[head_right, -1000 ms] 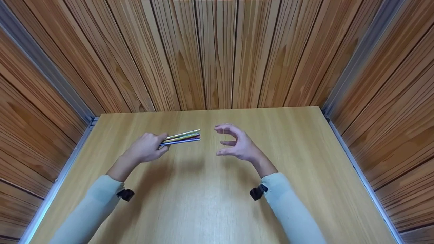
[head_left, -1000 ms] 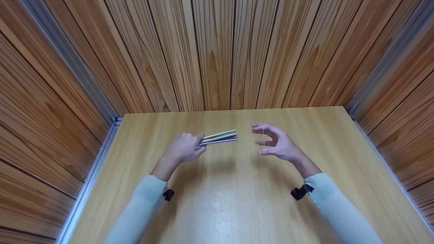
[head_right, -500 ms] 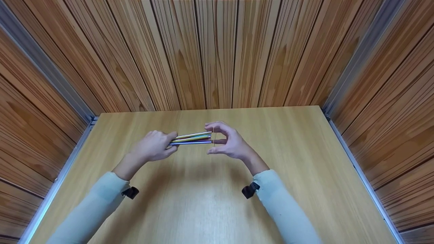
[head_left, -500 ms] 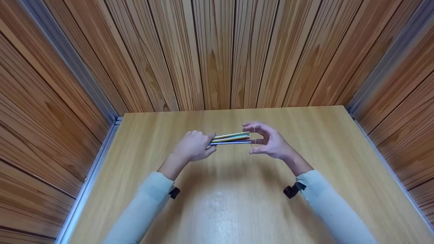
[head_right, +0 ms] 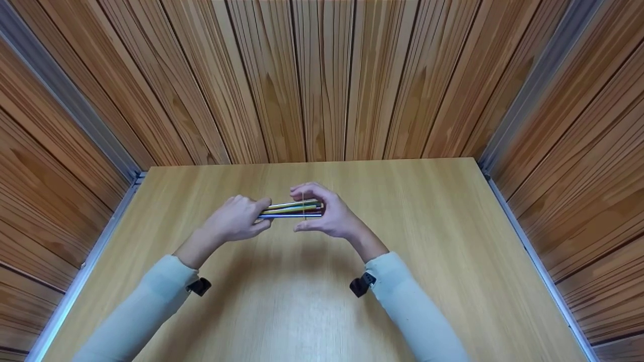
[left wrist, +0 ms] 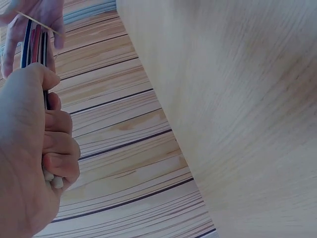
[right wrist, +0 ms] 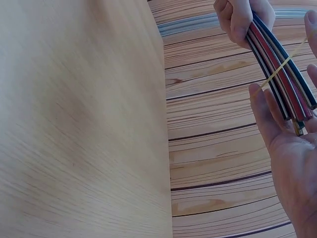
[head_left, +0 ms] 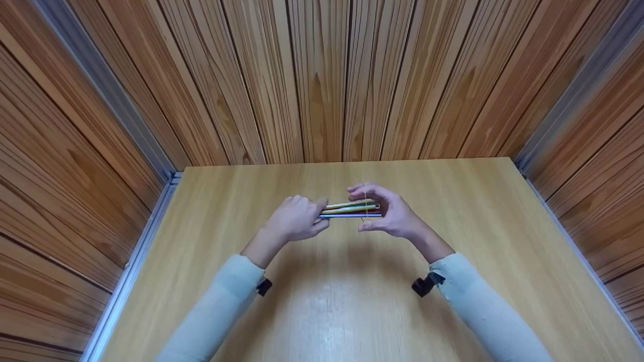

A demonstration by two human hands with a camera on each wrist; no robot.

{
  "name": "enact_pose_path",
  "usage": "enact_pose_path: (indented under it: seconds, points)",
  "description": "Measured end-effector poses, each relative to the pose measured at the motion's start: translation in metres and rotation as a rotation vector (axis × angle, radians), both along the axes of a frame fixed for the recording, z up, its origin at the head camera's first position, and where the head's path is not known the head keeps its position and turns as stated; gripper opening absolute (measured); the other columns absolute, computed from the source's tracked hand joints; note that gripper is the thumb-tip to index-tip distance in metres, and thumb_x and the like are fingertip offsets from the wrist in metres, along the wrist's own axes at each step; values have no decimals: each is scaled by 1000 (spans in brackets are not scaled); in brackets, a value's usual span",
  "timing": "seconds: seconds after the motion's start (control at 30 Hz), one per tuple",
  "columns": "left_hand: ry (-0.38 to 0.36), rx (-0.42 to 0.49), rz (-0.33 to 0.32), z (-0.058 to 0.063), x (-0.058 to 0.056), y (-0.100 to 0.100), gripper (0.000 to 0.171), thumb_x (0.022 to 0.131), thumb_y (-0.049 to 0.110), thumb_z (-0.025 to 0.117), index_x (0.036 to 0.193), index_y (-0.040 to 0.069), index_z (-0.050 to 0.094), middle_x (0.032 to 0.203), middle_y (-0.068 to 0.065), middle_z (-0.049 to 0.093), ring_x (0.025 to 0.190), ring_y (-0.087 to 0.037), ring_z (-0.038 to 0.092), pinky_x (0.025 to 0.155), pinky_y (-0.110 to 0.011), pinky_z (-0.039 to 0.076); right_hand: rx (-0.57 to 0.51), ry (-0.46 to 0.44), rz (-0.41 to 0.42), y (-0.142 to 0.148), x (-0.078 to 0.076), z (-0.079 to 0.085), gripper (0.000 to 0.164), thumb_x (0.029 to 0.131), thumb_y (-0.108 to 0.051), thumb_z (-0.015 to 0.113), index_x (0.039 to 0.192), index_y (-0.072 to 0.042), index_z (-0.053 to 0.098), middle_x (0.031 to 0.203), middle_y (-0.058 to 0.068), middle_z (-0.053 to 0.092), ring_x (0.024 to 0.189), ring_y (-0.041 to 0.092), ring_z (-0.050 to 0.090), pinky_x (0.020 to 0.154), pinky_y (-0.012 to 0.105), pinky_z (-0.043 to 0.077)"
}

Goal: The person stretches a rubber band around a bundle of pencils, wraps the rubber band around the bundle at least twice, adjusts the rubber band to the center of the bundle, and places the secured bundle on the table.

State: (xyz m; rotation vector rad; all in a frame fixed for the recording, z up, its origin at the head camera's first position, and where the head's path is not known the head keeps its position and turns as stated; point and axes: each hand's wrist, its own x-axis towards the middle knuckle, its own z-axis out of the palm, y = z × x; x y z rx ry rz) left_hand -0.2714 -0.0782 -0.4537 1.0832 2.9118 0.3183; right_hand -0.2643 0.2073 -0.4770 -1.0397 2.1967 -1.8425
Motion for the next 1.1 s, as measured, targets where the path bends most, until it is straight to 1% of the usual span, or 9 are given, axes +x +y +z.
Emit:
enact_pose_path:
  seconds: [0.07,0.13,0.27,0.47,0.73,0.83,1.0,1.07,1.1]
  points:
    - [-13,22,-3,-1,0,0,36,110,41,63,120,6,67,79,-5,62,67,-19,53,63,-30,40,13,2,-2,-1,0,-1,67,89,-15,97,143,3,64,162,20,60,147,39,64,113,27,59]
    - [-19,46,-9,-3,1,-1,44,110,50,62,119,7,68,81,-6,66,67,-18,55,63,-29,41,28,9,-8,-1,1,-2,66,89,-16,97,143,2,64,162,29,57,148,43,62,113,27,59]
    - [-21,72,-10,-4,2,-3,54,111,60,58,115,7,68,81,-7,67,67,-18,55,62,-28,39,44,16,-17,-2,1,-3,67,89,-18,97,144,3,64,161,27,59,147,30,65,113,27,59]
    - [-6,50,-2,-6,2,-3,53,113,60,55,115,8,68,78,-5,63,65,-18,54,59,-27,37,46,28,-11,-3,1,-1,64,89,-15,97,143,2,67,160,30,60,144,8,65,114,25,58]
    - [-38,27,10,-8,3,-2,53,114,61,53,118,10,68,75,0,55,63,-17,50,58,-27,35,49,64,-3,-4,0,4,60,86,-6,97,141,3,73,151,29,69,140,2,66,112,22,58]
    - [-13,21,-6,-10,4,-2,53,114,60,53,115,9,68,73,1,51,62,-16,48,57,-27,34,55,70,-12,-5,0,5,59,85,-3,97,139,4,74,147,23,74,136,3,68,107,22,60]
    - [23,22,-41,-13,6,0,51,116,57,52,112,8,67,73,2,49,62,-15,47,57,-27,32,15,48,-8,-7,0,7,56,86,2,93,138,9,74,136,-3,80,126,13,78,96,27,67]
    - [10,23,-45,-15,6,1,50,116,57,51,113,9,67,73,2,48,62,-15,46,56,-26,32,-4,36,-13,-8,-1,7,53,89,3,91,139,10,73,137,-4,80,123,13,80,93,28,68]
    - [4,23,-47,-16,6,2,50,116,57,51,113,10,67,73,2,48,61,-15,46,56,-26,32,-9,35,-18,-8,-1,7,52,91,3,89,140,10,72,138,0,81,122,12,80,92,28,68]
